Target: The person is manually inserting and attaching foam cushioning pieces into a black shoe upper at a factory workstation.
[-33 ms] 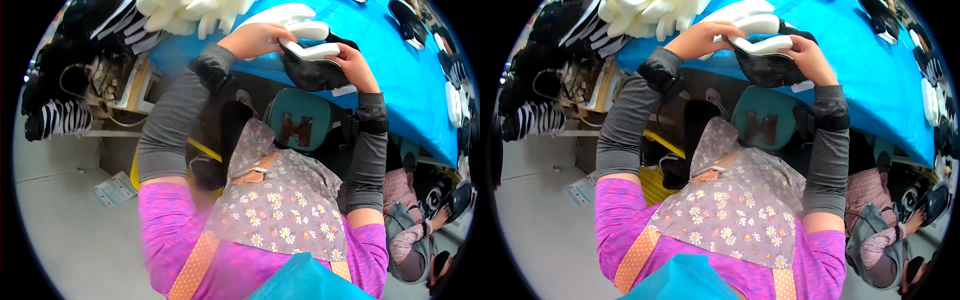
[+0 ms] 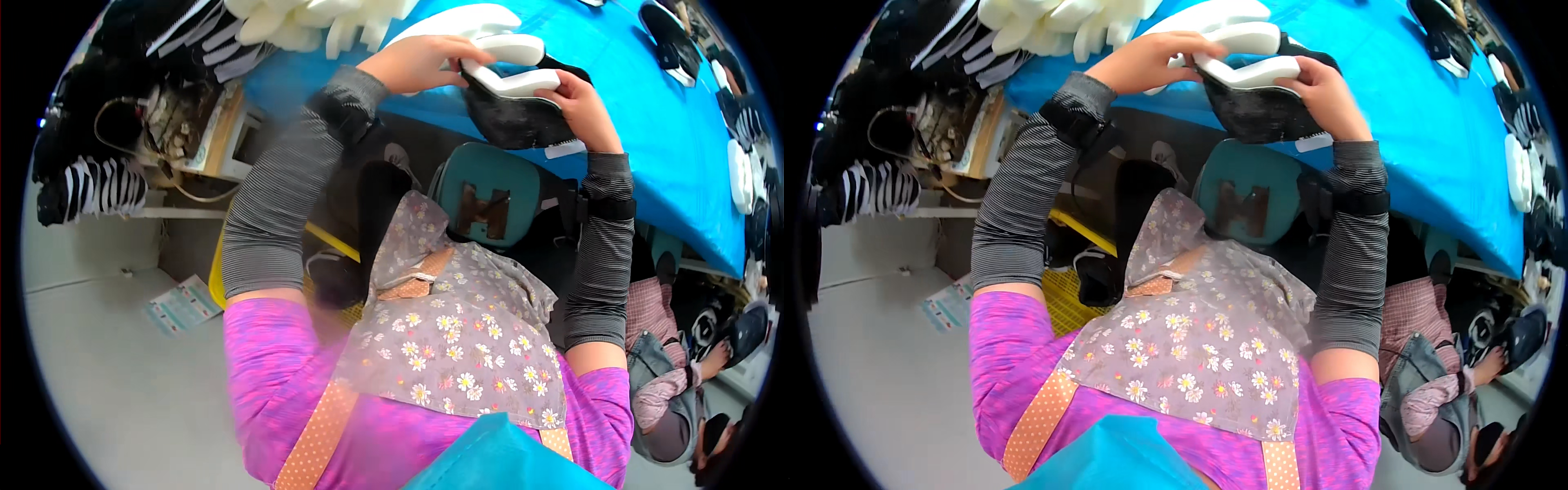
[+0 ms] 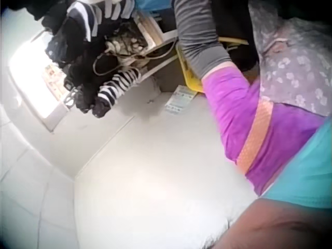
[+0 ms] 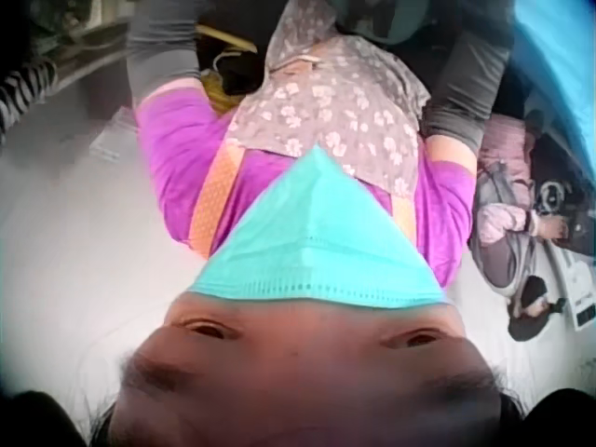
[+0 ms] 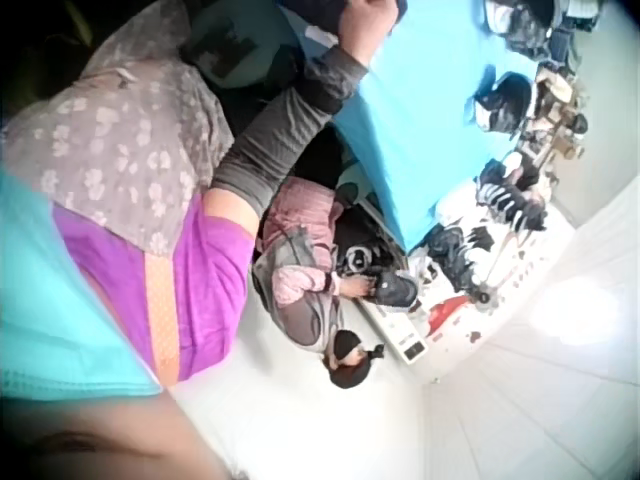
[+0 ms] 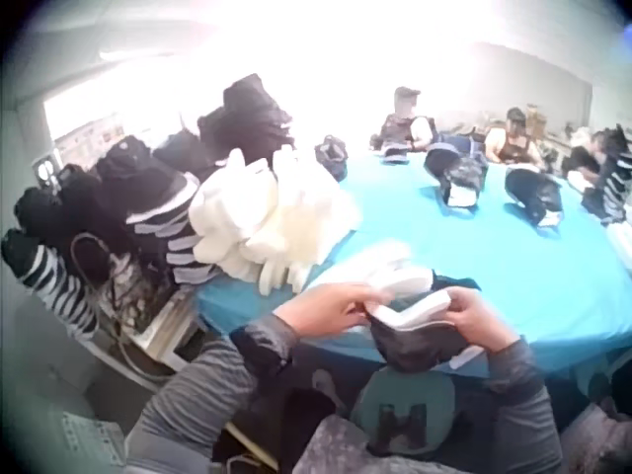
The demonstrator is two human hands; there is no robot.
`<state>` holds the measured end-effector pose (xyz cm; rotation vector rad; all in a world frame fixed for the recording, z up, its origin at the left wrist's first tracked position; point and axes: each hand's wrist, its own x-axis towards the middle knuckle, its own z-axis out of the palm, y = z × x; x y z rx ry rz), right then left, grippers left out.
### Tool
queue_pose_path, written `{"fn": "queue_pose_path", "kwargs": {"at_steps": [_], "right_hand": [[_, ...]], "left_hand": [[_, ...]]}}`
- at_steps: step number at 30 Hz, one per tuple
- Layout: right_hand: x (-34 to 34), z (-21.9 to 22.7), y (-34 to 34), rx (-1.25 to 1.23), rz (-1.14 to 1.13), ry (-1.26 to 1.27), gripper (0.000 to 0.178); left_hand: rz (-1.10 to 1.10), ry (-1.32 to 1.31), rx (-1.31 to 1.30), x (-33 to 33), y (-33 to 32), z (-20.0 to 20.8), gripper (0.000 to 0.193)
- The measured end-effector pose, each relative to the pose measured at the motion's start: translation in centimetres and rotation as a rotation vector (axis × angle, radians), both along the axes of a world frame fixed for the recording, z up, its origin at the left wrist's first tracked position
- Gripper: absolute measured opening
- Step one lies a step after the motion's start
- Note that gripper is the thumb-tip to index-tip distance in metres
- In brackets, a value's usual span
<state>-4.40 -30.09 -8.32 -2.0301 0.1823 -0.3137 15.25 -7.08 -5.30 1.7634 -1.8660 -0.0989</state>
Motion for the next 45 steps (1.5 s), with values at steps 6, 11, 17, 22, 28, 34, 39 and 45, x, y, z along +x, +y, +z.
{"fn": "queue_pose_path", "kwargs": {"at_steps": [6, 11, 17, 22, 28, 34, 39, 45], "right_hand": [[1.1, 0.5, 0.2, 0.13, -0.065, 0.079, 0.033], [1.2, 0.8, 0.5, 0.076, -0.099, 0.105, 0.033], [1.4, -0.5, 0.7, 0.001, -0.167, -0.041, 0.032], [2.6, -1.2, 0.6, -0.069, -0.28, -0.107, 0.03], [2.8, -1.9, 1.0, -0.031, -0.333, -0.181, 0.028], [3.0, -1.9, 1.8, -0.089, -0.425, -0.194, 0.031], [2.3, -2.2, 0.1, -0.033, -0.33, -0.159, 0.032], [1.7, -1.3, 0.4, -0.01, -0.163, -0.138, 0.028]], "left_hand": [[0.048, 0.068, -0.019, 0.3, 0.9, -2.1, 0.071], [0.051, 0.019, -0.154, -0.1, 0.8, -3.2, 0.067], [0.159, -0.063, -0.233, -1.5, 0.5, -3.5, 0.063], [0.206, -0.118, -0.307, -2.3, 0.3, -3.8, 0.066], [0.358, -0.018, -0.105, -3.8, -1.0, -1.8, 0.058], [0.492, 0.072, -0.126, -3.4, -1.8, 0.1, 0.033], [0.166, 0.141, 0.074, -0.8, -0.2, 1.4, 0.034], [0.002, -0.001, 0.059, -0.2, 1.2, 1.9, 0.039]]}}
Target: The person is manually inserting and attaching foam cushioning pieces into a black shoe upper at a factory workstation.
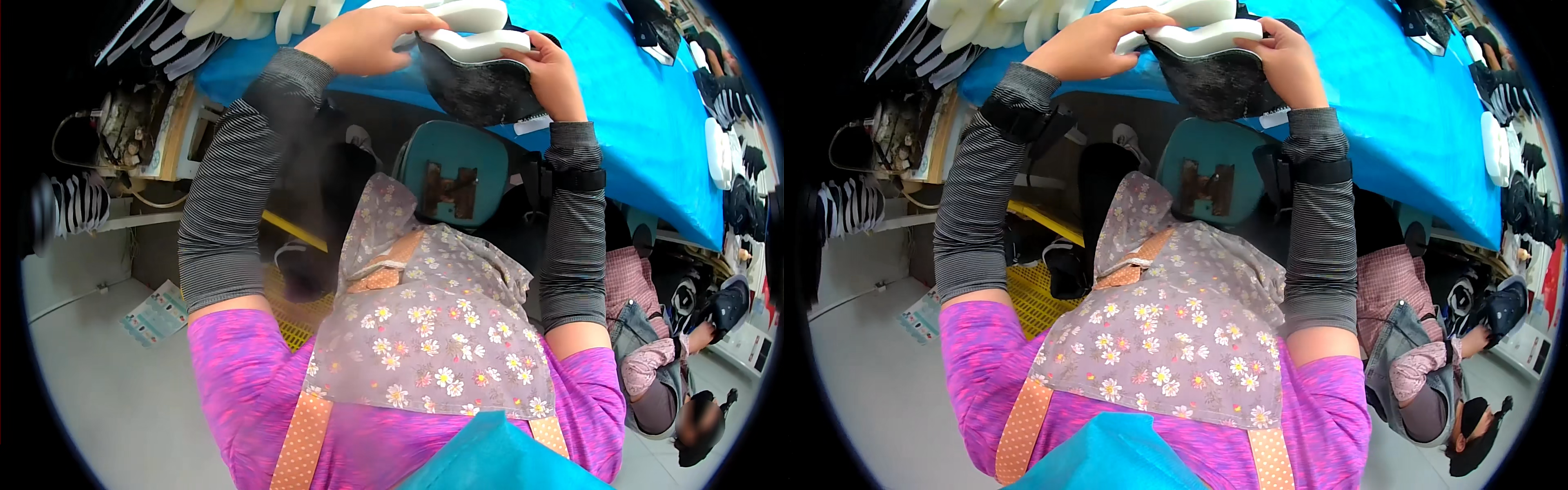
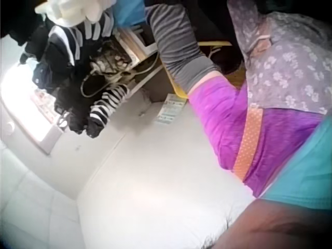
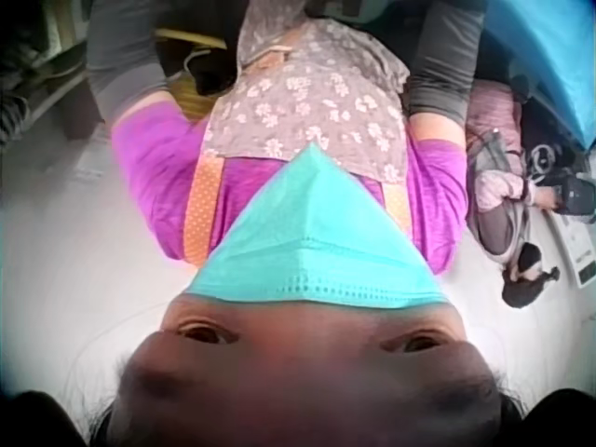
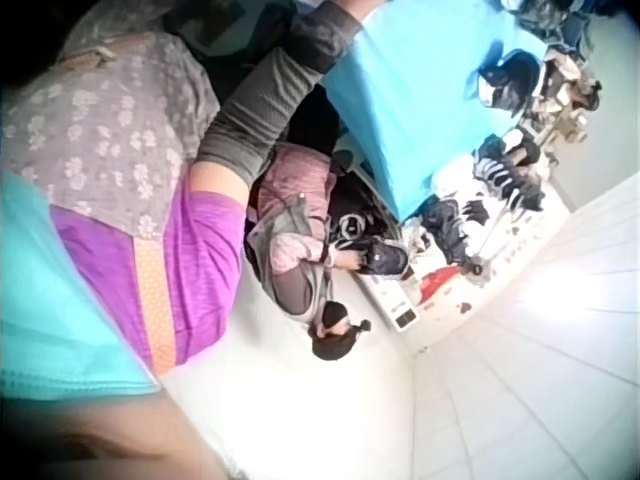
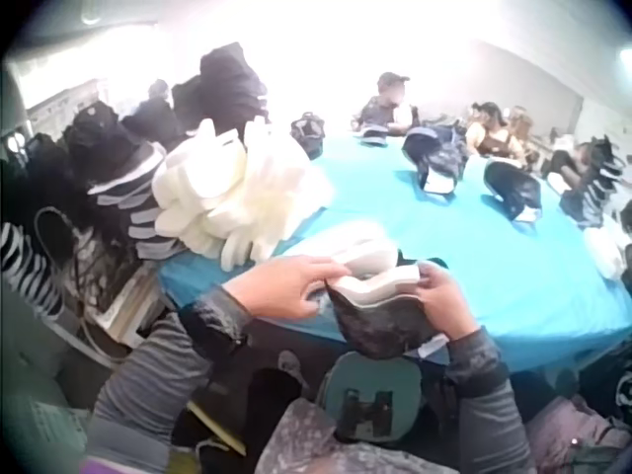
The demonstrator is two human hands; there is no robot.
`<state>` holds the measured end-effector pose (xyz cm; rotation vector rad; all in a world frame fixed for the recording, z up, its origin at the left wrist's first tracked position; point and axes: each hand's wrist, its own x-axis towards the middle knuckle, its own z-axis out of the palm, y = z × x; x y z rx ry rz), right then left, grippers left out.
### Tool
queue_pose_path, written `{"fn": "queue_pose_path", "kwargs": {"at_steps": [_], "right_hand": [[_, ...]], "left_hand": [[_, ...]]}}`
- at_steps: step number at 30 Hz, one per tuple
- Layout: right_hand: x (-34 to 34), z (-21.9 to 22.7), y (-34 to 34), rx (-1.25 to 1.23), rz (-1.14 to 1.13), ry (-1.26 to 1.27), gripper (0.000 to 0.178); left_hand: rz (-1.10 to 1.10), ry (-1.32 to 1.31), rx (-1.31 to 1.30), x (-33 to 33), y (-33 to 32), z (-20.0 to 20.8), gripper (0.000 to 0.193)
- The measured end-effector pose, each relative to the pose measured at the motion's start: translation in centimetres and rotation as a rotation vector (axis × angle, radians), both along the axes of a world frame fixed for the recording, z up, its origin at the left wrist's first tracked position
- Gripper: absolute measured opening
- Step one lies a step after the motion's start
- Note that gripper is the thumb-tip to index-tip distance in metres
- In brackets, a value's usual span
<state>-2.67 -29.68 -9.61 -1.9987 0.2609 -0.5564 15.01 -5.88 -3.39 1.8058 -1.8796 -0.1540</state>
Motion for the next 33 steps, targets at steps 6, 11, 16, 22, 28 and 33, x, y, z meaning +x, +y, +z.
{"fn": "queue_pose_path", "kwargs": {"at_steps": [6, 11, 16, 22, 28, 33], "right_hand": [[-0.3, 0.3, 0.1, -0.039, 0.046, 0.04, 0.027], [-0.3, -0.2, -0.3, 0.032, 0.047, 0.004, 0.028], [-0.2, 0.1, 0.1, 0.013, 0.023, -0.004, 0.028], [-0.5, 0.0, -0.5, -0.041, 0.095, 0.021, 0.022], [-0.4, 0.7, 0.1, -0.055, 0.205, 0.017, 0.017], [-0.5, 0.1, -0.3, 0.052, 0.181, 0.036, 0.019]], "left_hand": [[0.022, -0.065, 0.189, 1.7, -1.1, -0.7, 0.057], [0.079, -0.093, -0.076, 1.2, -1.7, -3.5, 0.02], [0.053, -0.086, -0.136, 1.6, -1.5, -4.2, 0.028], [-0.047, 0.156, -0.081, 1.4, -1.6, -3.6, 0.035], [-0.024, 0.155, -0.065, 1.6, -1.3, -4.1, 0.025], [0.06, -0.43, -0.215, -1.9, -0.7, -0.9, 0.043]]}}
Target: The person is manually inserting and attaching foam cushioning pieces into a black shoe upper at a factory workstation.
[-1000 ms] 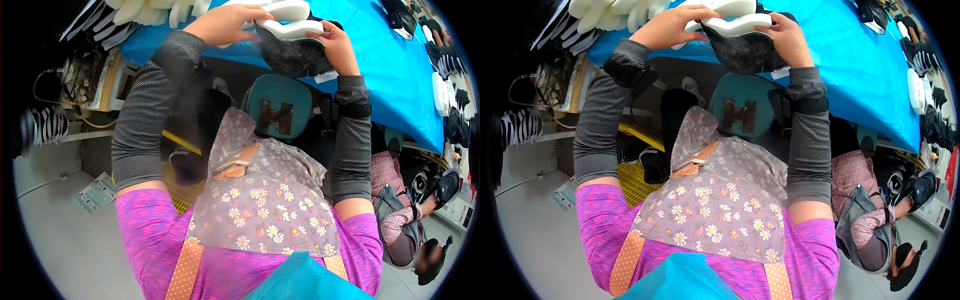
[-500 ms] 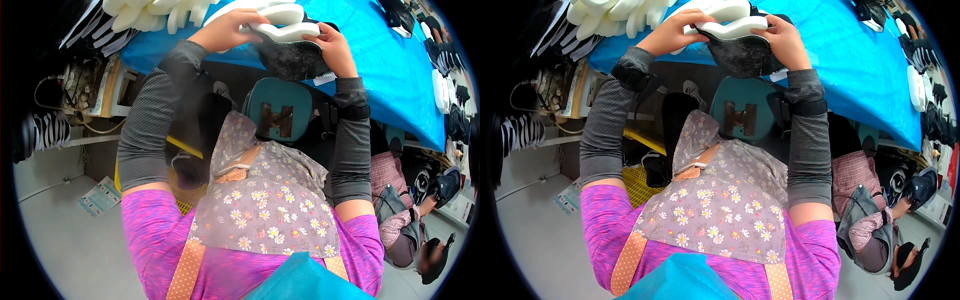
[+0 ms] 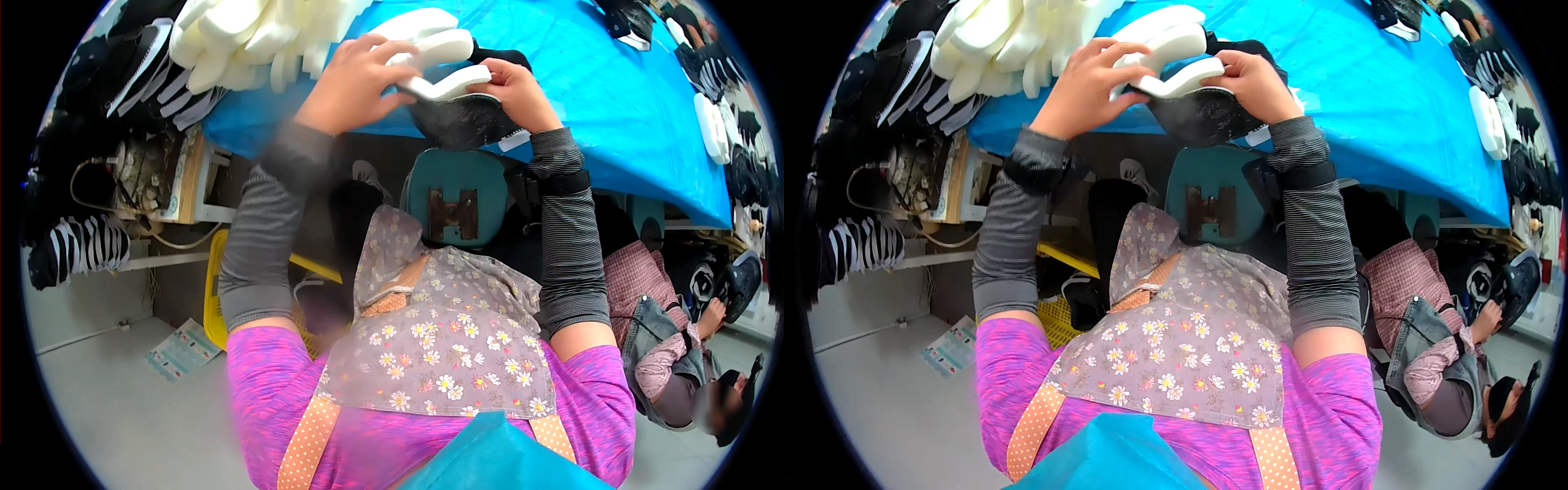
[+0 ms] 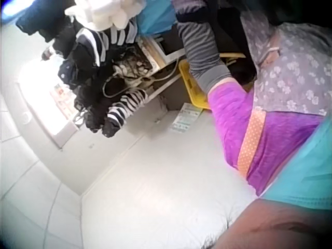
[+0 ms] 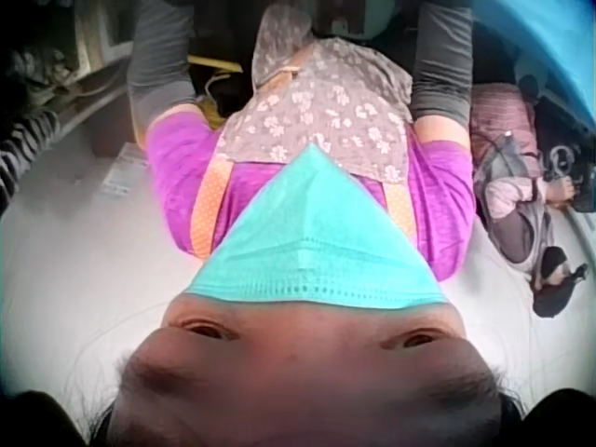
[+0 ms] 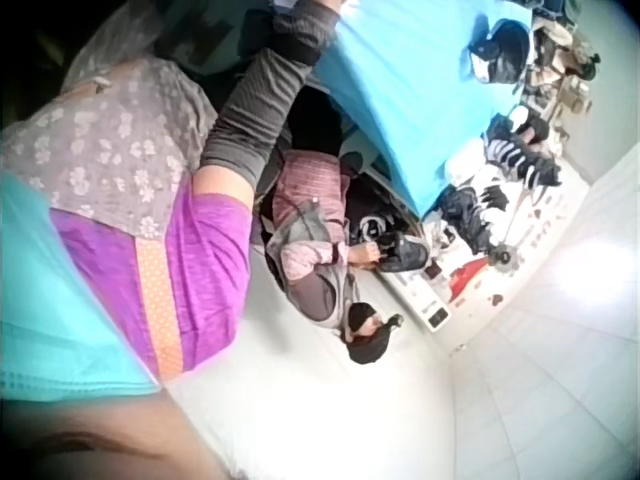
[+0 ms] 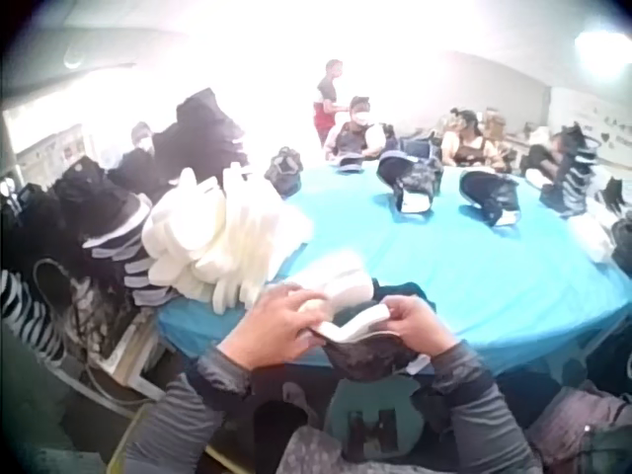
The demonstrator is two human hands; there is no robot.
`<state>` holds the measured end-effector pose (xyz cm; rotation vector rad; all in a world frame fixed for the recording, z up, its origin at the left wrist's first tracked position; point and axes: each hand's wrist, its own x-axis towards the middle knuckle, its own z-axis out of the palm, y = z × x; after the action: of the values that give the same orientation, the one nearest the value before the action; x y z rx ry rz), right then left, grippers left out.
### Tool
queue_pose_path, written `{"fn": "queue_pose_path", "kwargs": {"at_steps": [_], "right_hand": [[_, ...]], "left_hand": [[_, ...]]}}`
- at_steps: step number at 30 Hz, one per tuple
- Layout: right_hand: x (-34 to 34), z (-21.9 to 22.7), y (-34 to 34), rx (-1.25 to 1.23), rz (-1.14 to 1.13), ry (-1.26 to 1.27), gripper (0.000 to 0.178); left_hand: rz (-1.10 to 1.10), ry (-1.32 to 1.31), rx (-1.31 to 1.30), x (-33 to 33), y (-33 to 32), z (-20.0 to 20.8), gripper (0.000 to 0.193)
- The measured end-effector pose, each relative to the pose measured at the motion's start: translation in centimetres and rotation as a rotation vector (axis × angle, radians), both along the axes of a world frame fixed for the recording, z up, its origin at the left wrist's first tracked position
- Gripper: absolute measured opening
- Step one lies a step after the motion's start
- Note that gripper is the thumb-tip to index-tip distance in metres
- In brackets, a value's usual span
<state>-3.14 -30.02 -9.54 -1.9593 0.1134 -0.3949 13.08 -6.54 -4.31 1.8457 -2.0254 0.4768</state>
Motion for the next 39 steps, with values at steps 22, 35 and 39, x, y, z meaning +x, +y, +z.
{"fn": "queue_pose_path", "kwargs": {"at_steps": [22, 35, 39], "right_hand": [[-1.6, 0.5, -1.3, -0.161, 0.151, 0.009, 0.023], [-2.0, -0.3, -1.6, -0.21, 0.203, -0.073, 0.021], [-2.2, -0.8, -1.5, -0.155, 0.228, -0.095, 0.02]], "left_hand": [[0.046, 0.182, -0.043, -4.0, -1.6, -1.1, 0.03], [0.181, 0.343, 0.107, -8.8, -4.2, -0.5, 0.068], [0.25, 0.251, 0.001, -8.4, -4.5, -1.3, 0.047]]}}
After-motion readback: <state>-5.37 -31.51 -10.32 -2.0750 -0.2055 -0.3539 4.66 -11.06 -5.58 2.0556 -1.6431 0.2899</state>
